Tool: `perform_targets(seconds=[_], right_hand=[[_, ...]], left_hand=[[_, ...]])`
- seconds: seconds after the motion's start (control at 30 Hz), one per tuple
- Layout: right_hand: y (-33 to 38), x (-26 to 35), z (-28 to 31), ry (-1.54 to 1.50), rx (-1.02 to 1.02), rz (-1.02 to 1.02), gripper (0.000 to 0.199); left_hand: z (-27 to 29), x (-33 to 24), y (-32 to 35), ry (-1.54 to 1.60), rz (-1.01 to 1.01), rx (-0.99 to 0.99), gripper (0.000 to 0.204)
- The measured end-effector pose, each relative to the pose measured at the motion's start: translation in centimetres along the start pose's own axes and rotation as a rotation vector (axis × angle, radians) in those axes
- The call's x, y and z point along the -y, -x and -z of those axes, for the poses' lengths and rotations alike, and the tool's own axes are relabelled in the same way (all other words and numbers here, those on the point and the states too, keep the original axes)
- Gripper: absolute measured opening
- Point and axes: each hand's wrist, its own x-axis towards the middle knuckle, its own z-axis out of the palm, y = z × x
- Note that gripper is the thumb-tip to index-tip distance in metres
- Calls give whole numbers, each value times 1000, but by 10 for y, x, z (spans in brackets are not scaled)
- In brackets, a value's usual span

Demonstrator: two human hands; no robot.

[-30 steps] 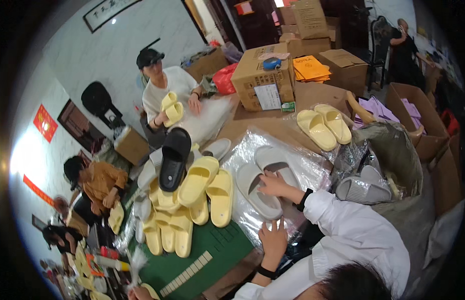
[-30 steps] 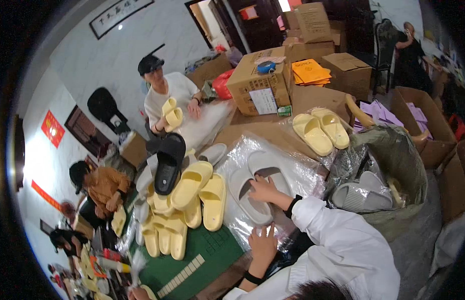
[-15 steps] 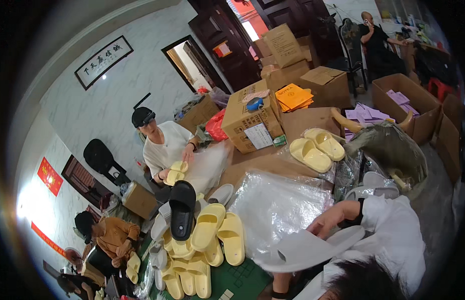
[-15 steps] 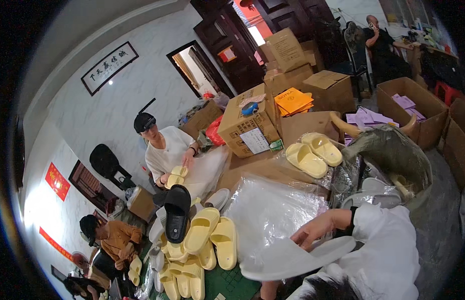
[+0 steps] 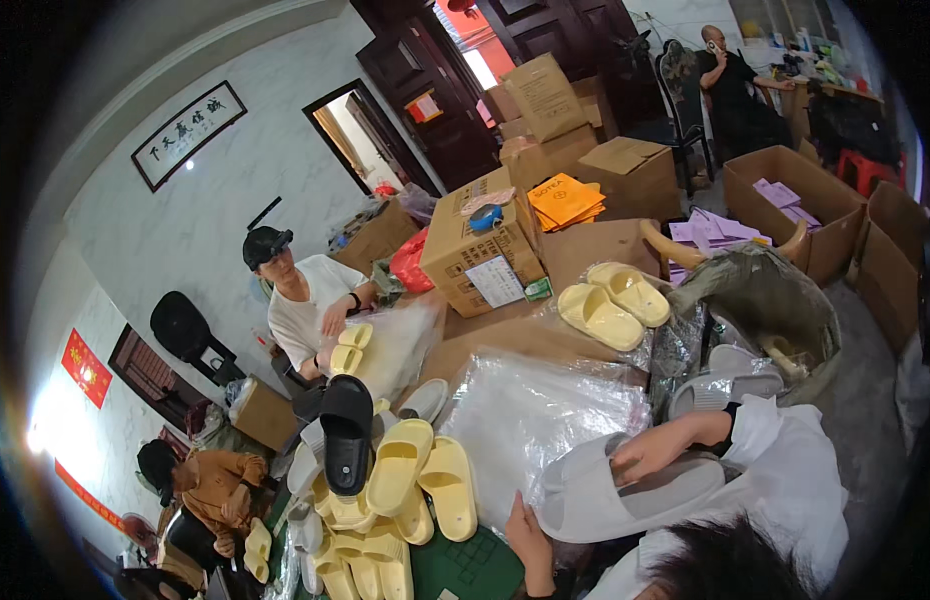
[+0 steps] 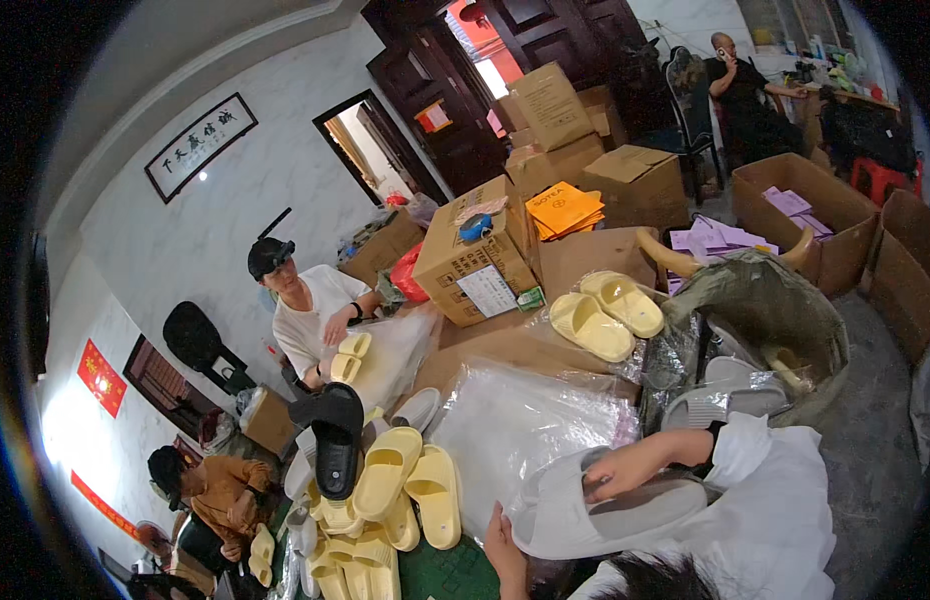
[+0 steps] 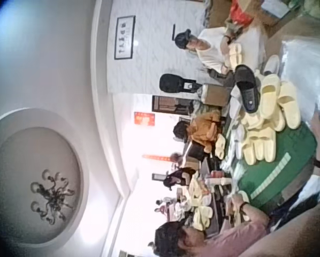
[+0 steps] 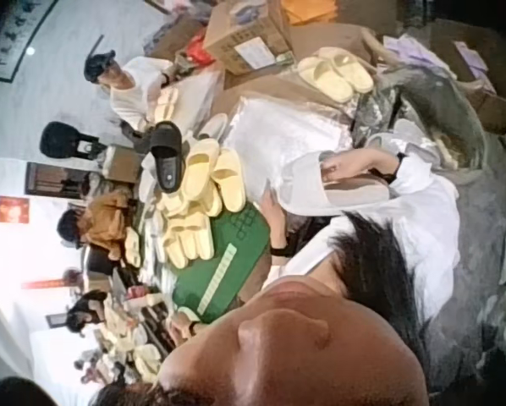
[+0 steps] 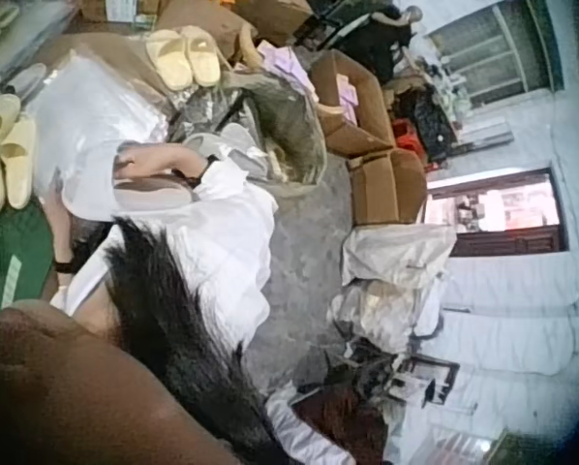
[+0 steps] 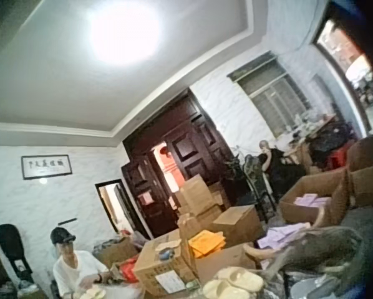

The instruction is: The recorder is bagging and packing plastic slippers into a large sack at a production or distribution station.

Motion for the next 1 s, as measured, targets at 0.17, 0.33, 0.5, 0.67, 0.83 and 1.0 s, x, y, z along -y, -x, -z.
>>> perform_targets(seconds=[0.17,0.33,0.5,0.67,0.83,1.0], right_hand=[[1,33,0,256,-35,-11,44],[-1,45,-5,291,-13,-14,45],[-9,21,-12,220,-54,-2,43],[-4,21,-15,457,-196,-46,43],[-9,33,-36,732,-384,-68,38],[-18,36,-35,698,-471,-135,31]], left_hand=[[2,-17,-2,204,208,99,38],[10,-13,-6,505,357,156,45],[16,-8,-11,634,443,269,44],[21,-42,-8,246,234,169,38],[3,-71,10,-357,-231,96,37],[2,-91,14,-340,-248,194,38]])
